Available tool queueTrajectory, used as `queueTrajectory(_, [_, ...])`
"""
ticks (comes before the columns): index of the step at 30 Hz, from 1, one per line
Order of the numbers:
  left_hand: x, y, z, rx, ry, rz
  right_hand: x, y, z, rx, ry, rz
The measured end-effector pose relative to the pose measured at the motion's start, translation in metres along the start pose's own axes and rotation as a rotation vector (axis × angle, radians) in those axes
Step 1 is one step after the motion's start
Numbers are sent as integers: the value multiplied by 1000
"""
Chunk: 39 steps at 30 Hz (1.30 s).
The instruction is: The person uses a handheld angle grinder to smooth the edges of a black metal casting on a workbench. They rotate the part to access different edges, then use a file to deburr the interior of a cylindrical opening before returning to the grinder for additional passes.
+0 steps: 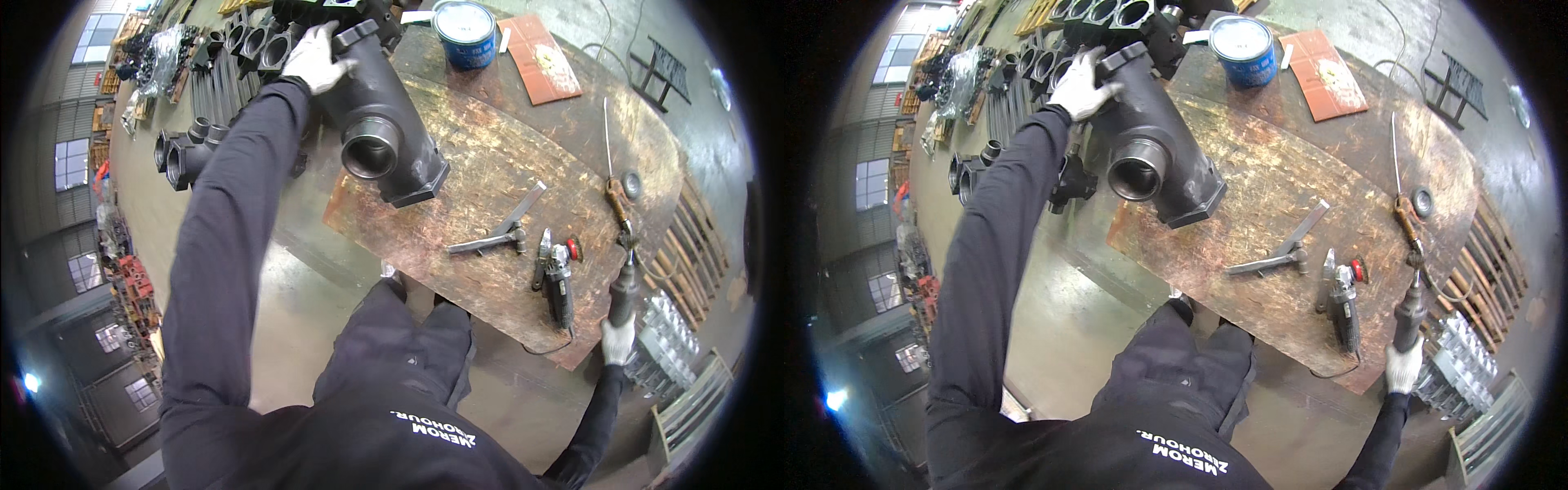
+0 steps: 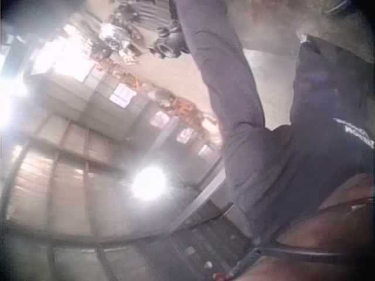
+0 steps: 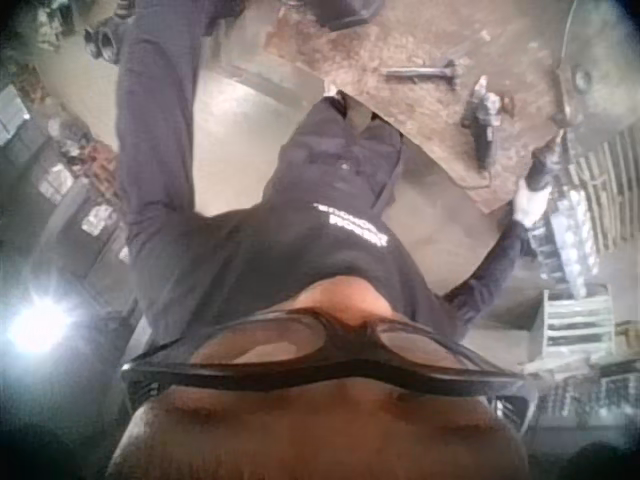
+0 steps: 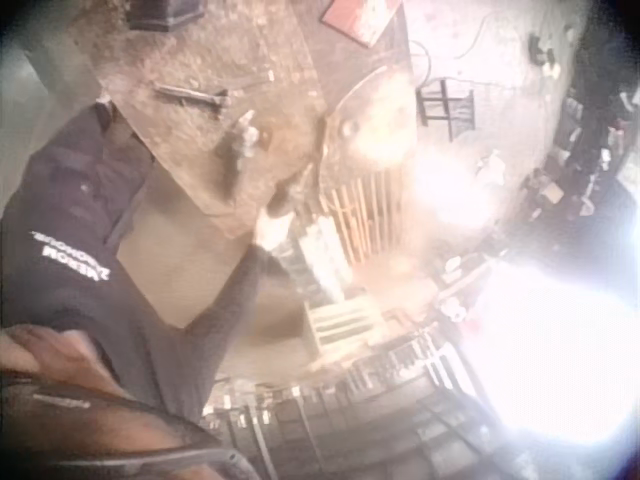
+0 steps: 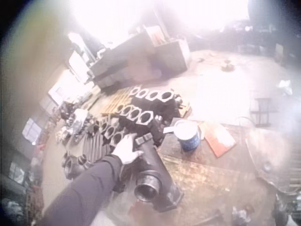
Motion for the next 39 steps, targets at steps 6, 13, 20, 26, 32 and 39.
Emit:
queueTrajectory(6, [103,67,142,432,191,689,-101,117,152,-446,-292,-439])
queueTrajectory(13, [207,95,325,-1154,588,1279,-263,66,284,-601,-252,-692])
queueTrajectory(20, [169,83,314,-846,1658,1804,-396,32,330,-629,21,-726])
queueTrajectory(26, [143,59,277,-703,1777,2119,-468,24,326,-346,185,-465])
queueTrajectory(32, [138,36,238,-800,1850,2381,-516,35,288,-542,-37,-542])
queueTrajectory(39, [126,16,222,-816,1774,2321,-546,-5,244,-321,270,-216])
Point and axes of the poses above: each hand's wrist, its own z-axis away from the middle knuckle, its own y-axis out of the back of the hand, x = y × z, the point moved 1 cm from there along -z, towards the middle knuckle, and after that the axes turned 13 degrees about x, right-handed, at the moved point
